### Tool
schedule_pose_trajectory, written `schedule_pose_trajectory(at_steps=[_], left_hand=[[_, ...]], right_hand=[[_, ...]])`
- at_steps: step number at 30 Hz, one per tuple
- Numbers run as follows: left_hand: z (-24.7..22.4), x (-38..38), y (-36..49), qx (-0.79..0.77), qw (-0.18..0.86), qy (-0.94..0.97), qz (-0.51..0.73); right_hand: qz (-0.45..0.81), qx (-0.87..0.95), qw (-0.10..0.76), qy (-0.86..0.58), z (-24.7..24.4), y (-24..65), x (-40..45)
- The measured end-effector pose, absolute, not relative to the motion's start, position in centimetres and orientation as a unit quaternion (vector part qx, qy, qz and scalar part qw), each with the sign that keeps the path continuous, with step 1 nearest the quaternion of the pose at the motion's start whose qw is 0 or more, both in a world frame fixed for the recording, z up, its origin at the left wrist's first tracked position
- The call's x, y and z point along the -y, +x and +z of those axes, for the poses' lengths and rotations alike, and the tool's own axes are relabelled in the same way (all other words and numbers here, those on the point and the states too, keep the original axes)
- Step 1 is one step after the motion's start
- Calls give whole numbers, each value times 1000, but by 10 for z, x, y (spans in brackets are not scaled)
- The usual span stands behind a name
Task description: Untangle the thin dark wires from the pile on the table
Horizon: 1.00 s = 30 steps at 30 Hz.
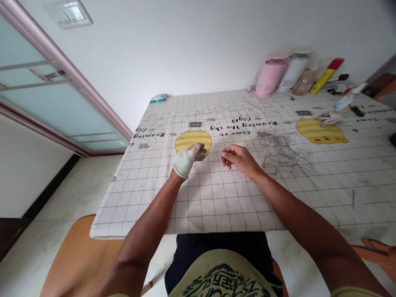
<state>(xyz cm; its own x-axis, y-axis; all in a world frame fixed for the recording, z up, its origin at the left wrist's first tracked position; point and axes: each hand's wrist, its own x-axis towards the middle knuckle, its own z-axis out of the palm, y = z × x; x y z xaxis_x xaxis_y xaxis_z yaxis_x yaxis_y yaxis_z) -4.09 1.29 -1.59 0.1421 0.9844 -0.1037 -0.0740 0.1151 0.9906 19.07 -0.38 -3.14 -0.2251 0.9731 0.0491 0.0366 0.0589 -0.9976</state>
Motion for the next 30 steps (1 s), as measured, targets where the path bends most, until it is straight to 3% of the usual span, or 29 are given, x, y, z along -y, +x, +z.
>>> schedule_pose_trajectory(at_steps=[9,21,30], left_hand=[[-36,-22,-37,-382,717,472,342],[-45,-24,-32,-301,724,462,413],[-36,-14,-23,-409,681,473,382]], right_hand=[[513,658,337,-436,-31,186,7],[476,626,438,-436,-36,173,11],[344,608,436,-567,-41,162,12]])
